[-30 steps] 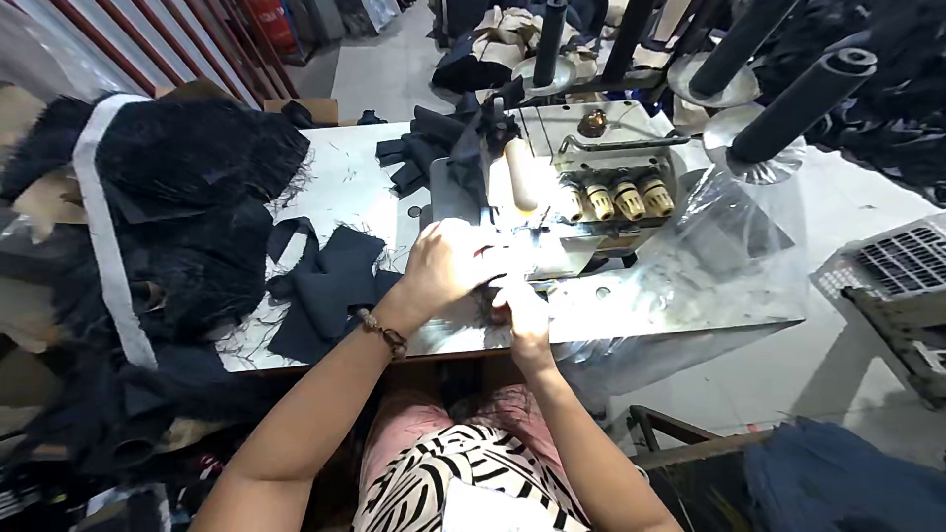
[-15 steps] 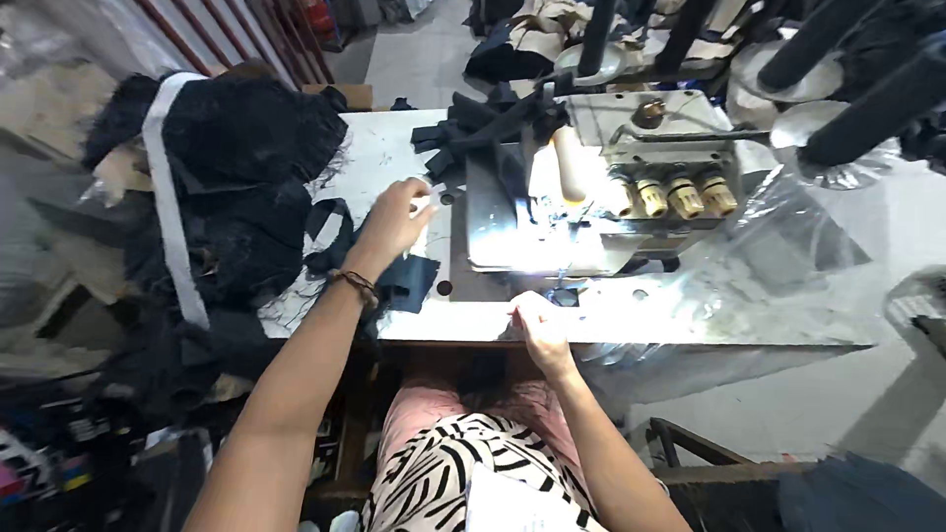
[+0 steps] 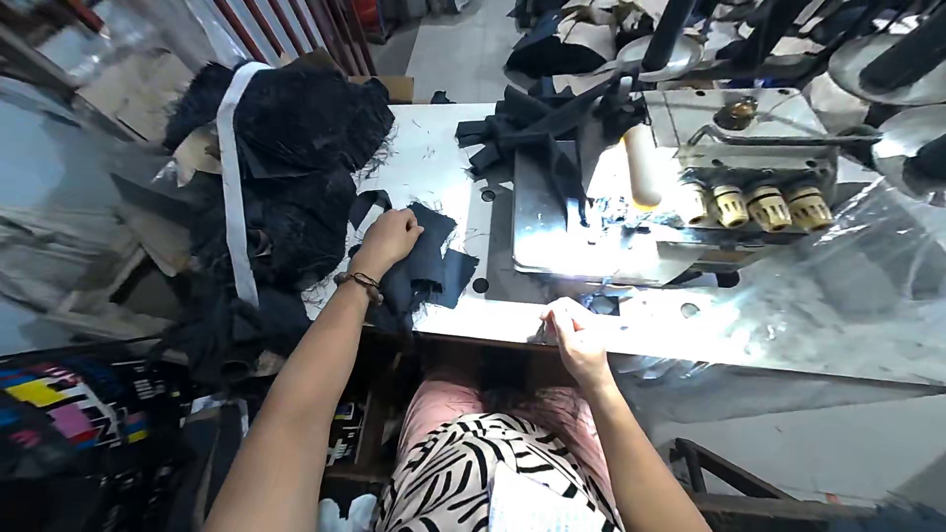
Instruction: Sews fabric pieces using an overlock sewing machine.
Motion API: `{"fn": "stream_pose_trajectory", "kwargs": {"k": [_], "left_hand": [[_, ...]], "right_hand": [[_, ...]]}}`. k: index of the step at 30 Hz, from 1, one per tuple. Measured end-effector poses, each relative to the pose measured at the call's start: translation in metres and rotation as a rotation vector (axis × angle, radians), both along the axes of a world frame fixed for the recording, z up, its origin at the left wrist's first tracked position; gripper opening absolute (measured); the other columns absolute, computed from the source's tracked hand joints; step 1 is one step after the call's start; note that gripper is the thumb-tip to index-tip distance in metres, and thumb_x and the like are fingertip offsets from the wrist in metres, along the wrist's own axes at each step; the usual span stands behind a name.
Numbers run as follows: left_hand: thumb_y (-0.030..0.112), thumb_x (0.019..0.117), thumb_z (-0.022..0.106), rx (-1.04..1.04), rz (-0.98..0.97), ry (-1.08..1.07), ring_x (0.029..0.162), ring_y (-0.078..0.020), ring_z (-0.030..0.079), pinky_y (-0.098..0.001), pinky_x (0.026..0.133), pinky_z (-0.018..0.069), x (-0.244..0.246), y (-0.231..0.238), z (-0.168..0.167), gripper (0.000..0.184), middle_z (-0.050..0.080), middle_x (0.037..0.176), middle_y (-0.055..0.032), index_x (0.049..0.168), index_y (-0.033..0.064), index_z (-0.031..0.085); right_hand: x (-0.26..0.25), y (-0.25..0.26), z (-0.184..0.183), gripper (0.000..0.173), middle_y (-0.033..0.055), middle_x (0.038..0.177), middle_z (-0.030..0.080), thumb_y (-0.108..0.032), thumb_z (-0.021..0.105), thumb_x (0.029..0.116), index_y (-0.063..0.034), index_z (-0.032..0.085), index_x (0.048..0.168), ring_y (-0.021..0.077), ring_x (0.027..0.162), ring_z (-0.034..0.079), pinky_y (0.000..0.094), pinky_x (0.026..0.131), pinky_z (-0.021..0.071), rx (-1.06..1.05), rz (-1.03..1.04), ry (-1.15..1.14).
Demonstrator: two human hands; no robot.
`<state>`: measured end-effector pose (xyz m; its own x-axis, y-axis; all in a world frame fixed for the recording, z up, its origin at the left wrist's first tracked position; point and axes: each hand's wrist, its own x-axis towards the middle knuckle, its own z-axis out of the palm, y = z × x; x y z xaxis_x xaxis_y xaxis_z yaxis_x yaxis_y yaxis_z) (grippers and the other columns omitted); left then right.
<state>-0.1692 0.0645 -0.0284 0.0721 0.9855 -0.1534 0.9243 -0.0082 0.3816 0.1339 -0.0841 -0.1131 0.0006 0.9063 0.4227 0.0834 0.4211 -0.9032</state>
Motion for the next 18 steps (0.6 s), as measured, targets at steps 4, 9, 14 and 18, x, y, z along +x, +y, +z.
{"fn": "stream_pose_trajectory", "kwargs": {"k": [4, 9, 14, 18], "left_hand": [[0.027, 0.0889, 0.082, -0.011, -0.223, -0.067, 0.125, -0.0467, 0.058, -0.0632, 0.106, 0.0453, -0.002, -0.011, 0.022, 0.063, 0.056, 0.139, -0.0293, 0.139, -0.0018, 0.056], [0.031, 0.0708, 0.096, -0.117, -0.373, 0.194, 0.138, -0.0445, 0.045, -0.0693, 0.101, 0.0434, 0.016, -0.03, 0.013, 0.09, 0.045, 0.155, -0.0153, 0.148, 0.0166, 0.053], [0.007, 0.0919, 0.074, -0.094, -0.438, 0.134, 0.109, -0.0409, 0.064, -0.0634, 0.094, 0.0493, -0.003, -0.022, 0.023, 0.016, 0.067, 0.111, -0.0223, 0.106, -0.0005, 0.071], [0.01, 0.0971, 0.068, 0.249, -0.221, -0.002, 0.109, -0.0457, 0.066, -0.0671, 0.097, 0.0484, -0.013, -0.027, 0.07, 0.022, 0.068, 0.111, -0.0285, 0.112, -0.0062, 0.068]], "right_hand": [[0.0, 0.0, -0.002, 0.028, -0.0081, 0.073, 0.059, -0.006, 0.044, 0.1014, -0.0004, 0.067, 0.085, -0.009, 0.068, 0.053, 0.0088, 0.065, 0.0458, 0.023, -0.004, -0.031], [-0.001, 0.002, -0.005, 0.028, -0.0066, 0.074, 0.06, -0.005, 0.045, 0.1014, 0.0011, 0.068, 0.086, -0.0088, 0.068, 0.053, 0.0084, 0.066, 0.0462, 0.046, 0.006, -0.046], [0.001, 0.0, -0.002, 0.027, -0.0073, 0.074, 0.06, -0.005, 0.045, 0.1008, 0.0005, 0.068, 0.086, -0.0091, 0.067, 0.053, 0.0086, 0.065, 0.0462, 0.029, -0.001, -0.039], [0.001, 0.001, -0.003, 0.027, -0.0066, 0.074, 0.061, -0.006, 0.046, 0.1006, 0.0014, 0.068, 0.086, -0.0092, 0.068, 0.054, 0.0084, 0.066, 0.0467, 0.047, 0.006, -0.045]]}}
